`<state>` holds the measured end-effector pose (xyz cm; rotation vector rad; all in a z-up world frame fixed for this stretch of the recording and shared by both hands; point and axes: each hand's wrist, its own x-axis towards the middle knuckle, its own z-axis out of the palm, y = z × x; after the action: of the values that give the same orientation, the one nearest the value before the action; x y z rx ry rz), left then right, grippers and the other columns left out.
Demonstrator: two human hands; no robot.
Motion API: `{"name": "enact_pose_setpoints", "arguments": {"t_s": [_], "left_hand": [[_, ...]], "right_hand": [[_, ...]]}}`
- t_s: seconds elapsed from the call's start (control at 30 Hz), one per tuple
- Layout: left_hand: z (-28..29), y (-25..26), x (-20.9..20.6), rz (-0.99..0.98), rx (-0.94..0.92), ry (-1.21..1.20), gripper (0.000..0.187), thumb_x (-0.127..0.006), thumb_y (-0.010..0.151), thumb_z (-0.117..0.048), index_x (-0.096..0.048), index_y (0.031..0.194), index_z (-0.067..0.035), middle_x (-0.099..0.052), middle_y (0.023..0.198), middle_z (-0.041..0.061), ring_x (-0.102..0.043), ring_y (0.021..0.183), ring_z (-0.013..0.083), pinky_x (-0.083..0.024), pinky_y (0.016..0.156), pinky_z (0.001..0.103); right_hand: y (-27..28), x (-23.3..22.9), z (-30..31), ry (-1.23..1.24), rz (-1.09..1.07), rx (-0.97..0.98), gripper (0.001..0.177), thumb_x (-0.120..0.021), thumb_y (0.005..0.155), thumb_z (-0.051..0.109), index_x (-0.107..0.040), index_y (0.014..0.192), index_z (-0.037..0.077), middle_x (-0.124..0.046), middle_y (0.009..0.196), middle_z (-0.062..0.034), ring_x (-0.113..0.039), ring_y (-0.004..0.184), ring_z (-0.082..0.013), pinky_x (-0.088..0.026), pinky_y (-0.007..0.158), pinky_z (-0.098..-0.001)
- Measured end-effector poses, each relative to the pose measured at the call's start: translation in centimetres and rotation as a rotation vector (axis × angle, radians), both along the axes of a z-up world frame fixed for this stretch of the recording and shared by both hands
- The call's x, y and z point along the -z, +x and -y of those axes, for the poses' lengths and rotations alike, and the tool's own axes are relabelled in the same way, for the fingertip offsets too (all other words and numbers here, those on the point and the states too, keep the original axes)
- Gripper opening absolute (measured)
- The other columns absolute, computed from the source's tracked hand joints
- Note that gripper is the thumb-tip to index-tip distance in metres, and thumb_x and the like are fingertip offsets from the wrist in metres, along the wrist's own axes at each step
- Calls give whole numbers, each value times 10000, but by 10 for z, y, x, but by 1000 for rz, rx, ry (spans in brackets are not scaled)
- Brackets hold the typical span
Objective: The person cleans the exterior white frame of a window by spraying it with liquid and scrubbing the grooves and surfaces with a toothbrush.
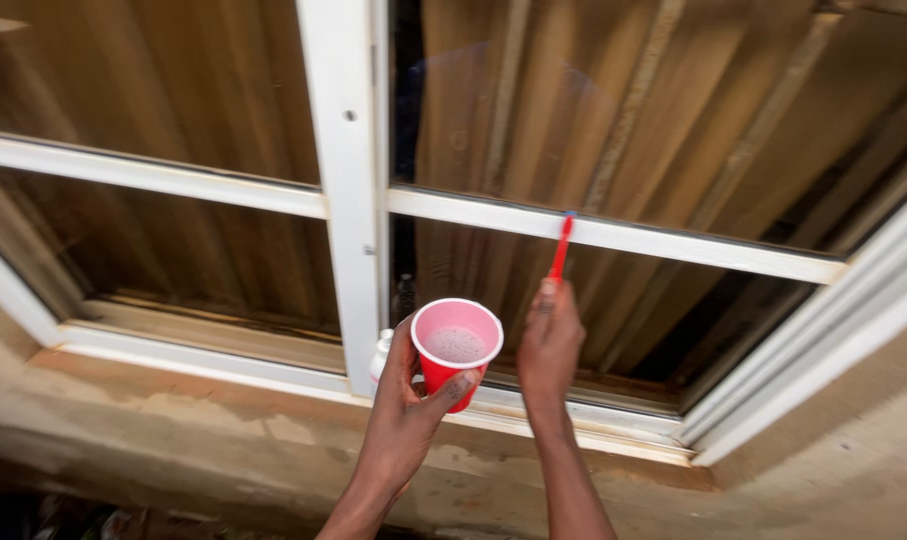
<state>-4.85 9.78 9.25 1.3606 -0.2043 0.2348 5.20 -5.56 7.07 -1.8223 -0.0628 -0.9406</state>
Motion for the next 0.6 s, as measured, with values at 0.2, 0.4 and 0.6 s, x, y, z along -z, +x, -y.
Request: {"name": "enact_pose_setpoints", "arguments": {"t_s": [0.2,0.4,0.6], "left_hand": [[-30,-19,-9,34,-78,-37,720,-774,818,-128,-443,1456,-84,-609,1319,88,-594,1239,177,-498,1050,369],[-56,-22,-7,45,-184,-35,735,-786,807,-115,-435,1453,-87,-600,1312,91,-577,1252,163,-500,1045,351],[-80,-24,0,86,-244,-60,714,-785,806,-100,-450,1436,-76,-619,1301,99,-595,1245,178,-504,1055,359]], "right_hand": [[-7,-12,-57,-7,40,-82,390,-408,1120,345,-527,938,22,-489,658,-90,-474,574,-180,-430,536,-363],[-3,-39,-97,-157,-128,-427,420,-411,1103,392,-530,946,21,-511,644,-120,-457,559,-237,-431,553,-402],[-12,-23,-101,-38,-136,-225,421,-400,1146,350,-550,949,9,-514,698,-188,-498,611,-278,-434,583,-441]]}}
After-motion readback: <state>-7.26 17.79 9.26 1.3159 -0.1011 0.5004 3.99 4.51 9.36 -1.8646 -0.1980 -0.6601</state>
